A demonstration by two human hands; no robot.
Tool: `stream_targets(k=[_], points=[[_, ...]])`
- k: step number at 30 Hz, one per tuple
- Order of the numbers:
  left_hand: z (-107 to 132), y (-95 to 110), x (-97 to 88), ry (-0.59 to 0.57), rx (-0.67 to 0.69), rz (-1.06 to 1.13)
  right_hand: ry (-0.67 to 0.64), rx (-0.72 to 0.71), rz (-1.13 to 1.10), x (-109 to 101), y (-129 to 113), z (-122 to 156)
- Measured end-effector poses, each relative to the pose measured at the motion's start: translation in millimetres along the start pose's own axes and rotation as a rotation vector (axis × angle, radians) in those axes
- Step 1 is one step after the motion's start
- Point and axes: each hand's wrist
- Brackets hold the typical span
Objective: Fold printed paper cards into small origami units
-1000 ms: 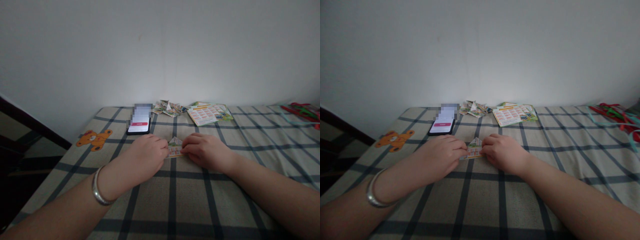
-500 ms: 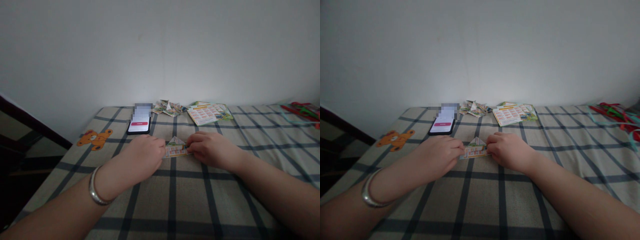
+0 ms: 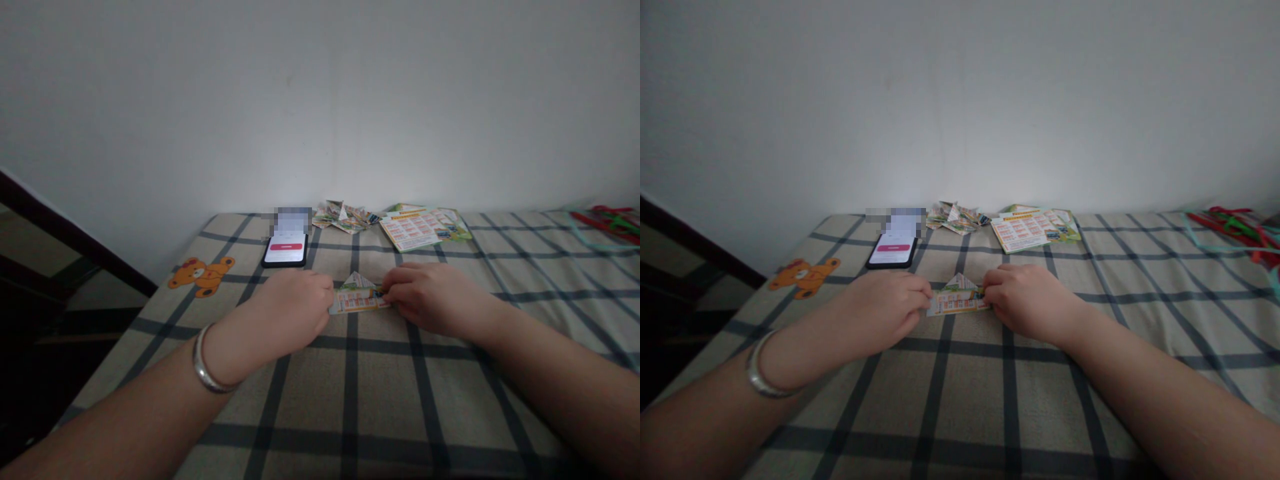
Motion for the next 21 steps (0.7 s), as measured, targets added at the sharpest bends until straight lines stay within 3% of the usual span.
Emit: stream_targets(k=[9,21], points=[[-2,3,-4.1,-0.177,-0.029,-0.083,-0.001,-0.002,0.052,-1,-3,2],[-4,11,13.1,-0.002,-0.040,-0.131,0.074,0.131,0.116,15,-5,-7]])
Point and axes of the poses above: each hand's wrist, its own z-axis away from the middle knuckle, its own x-axis out of the palm, y = z × x, and after that the axes turned 6 degrees about -z, right-handed
